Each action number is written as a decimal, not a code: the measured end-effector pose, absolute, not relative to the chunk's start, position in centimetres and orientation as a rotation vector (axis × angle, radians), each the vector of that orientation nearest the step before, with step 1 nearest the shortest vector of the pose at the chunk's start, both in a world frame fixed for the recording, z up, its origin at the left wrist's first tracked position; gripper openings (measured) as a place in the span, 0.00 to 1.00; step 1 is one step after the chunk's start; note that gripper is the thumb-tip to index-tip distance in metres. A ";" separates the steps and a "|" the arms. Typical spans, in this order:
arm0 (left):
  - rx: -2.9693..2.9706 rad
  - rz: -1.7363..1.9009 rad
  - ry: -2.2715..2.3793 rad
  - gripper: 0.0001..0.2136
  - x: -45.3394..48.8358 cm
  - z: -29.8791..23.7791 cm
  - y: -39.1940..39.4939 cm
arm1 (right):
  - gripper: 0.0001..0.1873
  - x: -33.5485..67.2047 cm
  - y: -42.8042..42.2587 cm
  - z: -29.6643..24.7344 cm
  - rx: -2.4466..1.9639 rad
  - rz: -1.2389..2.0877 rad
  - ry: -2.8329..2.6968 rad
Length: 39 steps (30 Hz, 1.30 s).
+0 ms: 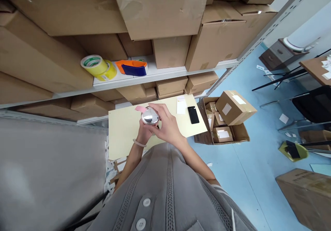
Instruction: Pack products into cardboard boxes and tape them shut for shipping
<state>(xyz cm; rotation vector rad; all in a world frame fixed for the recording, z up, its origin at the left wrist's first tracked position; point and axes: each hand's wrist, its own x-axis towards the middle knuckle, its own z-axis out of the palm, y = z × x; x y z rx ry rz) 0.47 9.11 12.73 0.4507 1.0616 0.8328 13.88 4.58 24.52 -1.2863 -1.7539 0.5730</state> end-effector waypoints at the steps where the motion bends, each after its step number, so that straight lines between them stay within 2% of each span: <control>1: 0.425 0.831 1.042 0.27 0.2 12.5 9.2 | 0.35 14.1 4.8 24.5 -1.321 0.560 -1.757; 6: 0.815 0.774 1.133 0.30 -2.8 11.1 9.3 | 0.29 16.5 6.5 22.7 -1.523 0.524 -1.679; 10: 1.408 0.850 1.430 0.20 -5.3 9.8 8.9 | 0.30 17.7 7.0 20.3 -1.677 0.451 -1.515; 12: 1.632 0.800 1.514 0.14 -6.1 8.8 8.5 | 0.30 17.8 6.6 19.3 -1.736 0.420 -1.452; 14: 1.762 0.694 1.566 0.13 -6.4 7.7 8.0 | 0.30 17.7 6.2 18.6 -1.766 0.417 -1.411; 19: 1.803 0.472 1.598 0.26 -5.7 5.6 6.9 | 0.30 16.3 5.5 17.7 -1.735 0.431 -1.457; 24: 1.786 0.409 1.550 0.37 -5.3 4.3 6.9 | 0.28 14.0 5.4 16.7 -1.736 0.390 -1.604; 28: 1.785 0.393 1.520 0.39 -5.5 3.4 7.3 | 0.33 12.7 5.5 15.1 -1.815 0.365 -1.726; 33: 1.796 0.401 1.482 0.39 -5.5 2.6 7.5 | 0.25 11.7 6.0 13.0 -1.832 0.467 -1.933; 39: 1.745 0.490 1.465 0.38 -5.5 1.7 7.7 | 0.28 10.8 7.4 9.5 -1.904 0.635 -2.140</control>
